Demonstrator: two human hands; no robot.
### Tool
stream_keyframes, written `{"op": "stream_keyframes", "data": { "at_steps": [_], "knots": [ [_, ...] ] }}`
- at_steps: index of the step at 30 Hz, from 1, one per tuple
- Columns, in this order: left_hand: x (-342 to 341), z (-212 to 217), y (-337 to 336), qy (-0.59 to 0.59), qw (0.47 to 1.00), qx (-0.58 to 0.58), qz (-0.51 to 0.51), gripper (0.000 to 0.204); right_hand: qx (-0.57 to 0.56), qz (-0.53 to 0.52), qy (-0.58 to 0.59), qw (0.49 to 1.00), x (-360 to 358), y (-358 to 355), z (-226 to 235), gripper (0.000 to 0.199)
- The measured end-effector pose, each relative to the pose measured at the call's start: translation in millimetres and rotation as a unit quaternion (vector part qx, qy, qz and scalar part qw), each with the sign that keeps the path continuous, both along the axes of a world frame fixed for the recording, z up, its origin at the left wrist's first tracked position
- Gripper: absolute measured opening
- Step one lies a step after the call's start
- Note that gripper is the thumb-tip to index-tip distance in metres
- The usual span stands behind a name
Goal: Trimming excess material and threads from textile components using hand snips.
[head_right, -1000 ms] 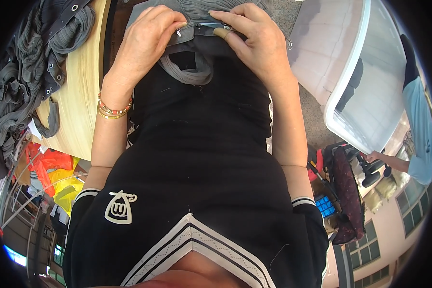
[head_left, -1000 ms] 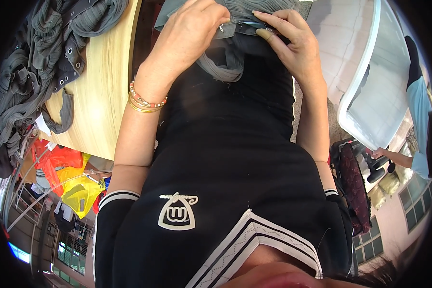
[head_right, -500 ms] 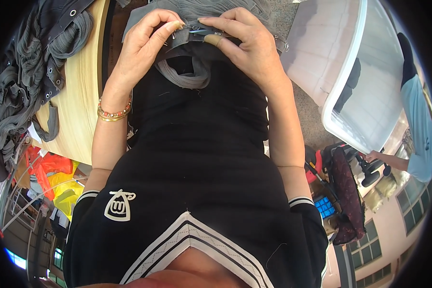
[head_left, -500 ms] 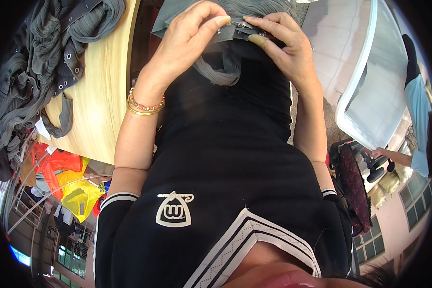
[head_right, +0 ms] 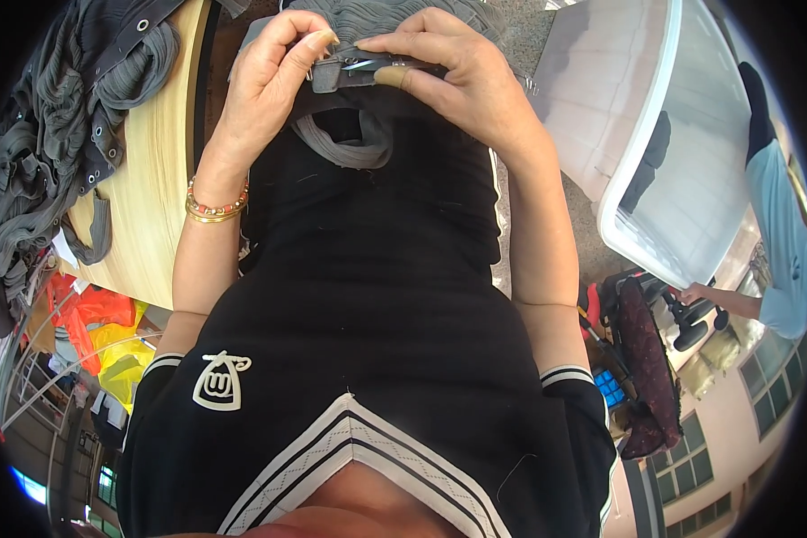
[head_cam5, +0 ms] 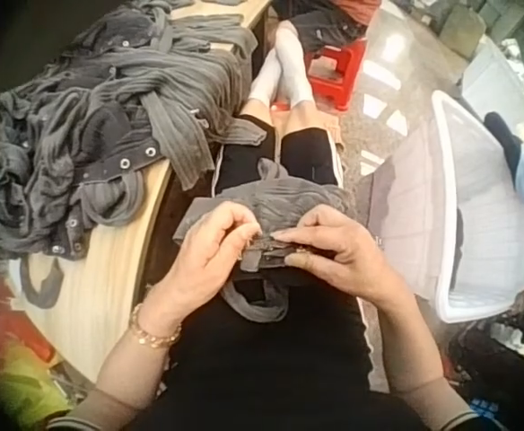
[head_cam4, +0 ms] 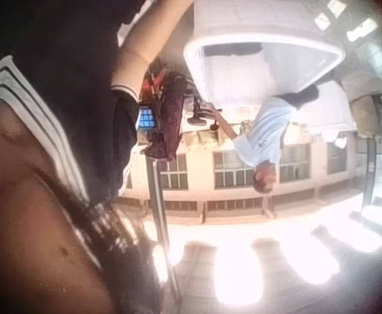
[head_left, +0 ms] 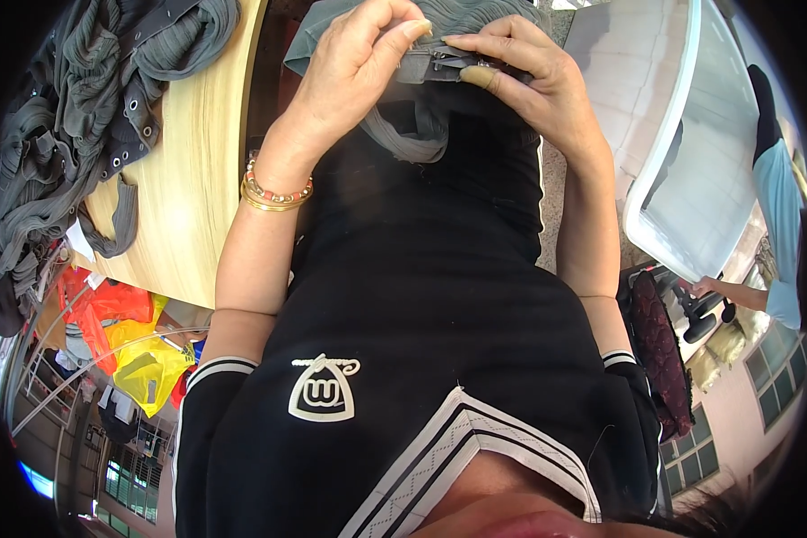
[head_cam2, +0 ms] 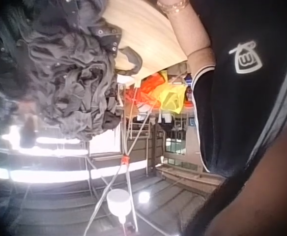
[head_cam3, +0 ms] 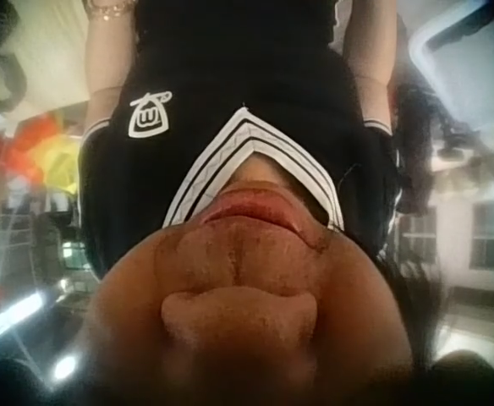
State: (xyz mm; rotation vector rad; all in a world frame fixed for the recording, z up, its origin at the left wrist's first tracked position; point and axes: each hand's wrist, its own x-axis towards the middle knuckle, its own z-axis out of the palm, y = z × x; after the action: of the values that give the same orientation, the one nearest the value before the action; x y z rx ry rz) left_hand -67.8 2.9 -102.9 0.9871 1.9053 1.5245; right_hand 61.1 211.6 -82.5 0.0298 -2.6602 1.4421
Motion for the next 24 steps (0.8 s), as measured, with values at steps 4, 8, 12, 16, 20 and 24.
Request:
{"op": "stream_keyframes", "data": {
  "at_steps": [4, 8, 12, 16, 20, 24],
  "knots": [
    [-2.1, 25.5, 6.9, -0.012, 1.000, -0.014, 0.006, 0.009, -0.038, 0.014, -0.024, 0.999, -9.7, -2.2, 17.5, 0.029],
    [1.7, 22.1, 5.7, -0.032, 0.999, -0.002, 0.016, 0.009, -0.078, 0.004, -0.032, 0.996, -7.9, -2.7, 16.5, 0.028],
    [3.5, 15.5, 3.5, -0.044, 0.999, 0.003, 0.012, 0.008, -0.026, 0.016, -0.012, 0.999, -1.0, 4.0, -3.9, 0.028],
    [4.4, 12.2, 1.5, -0.084, 0.996, 0.014, 0.021, 0.009, -0.033, 0.017, -0.012, 0.999, -0.7, 4.6, -6.2, 0.028],
    [0.7, -10.2, -3.2, -0.110, 0.991, 0.066, 0.040, 0.013, -0.057, -0.020, 0.013, 0.998, -1.2, -0.3, -1.5, 0.030],
    [1.8, 2.7, -2.1, -0.085, 0.988, 0.106, 0.071, 0.013, -0.034, -0.031, -0.002, 0.999, -7.7, -5.7, 11.2, 0.031]
  ]
}}
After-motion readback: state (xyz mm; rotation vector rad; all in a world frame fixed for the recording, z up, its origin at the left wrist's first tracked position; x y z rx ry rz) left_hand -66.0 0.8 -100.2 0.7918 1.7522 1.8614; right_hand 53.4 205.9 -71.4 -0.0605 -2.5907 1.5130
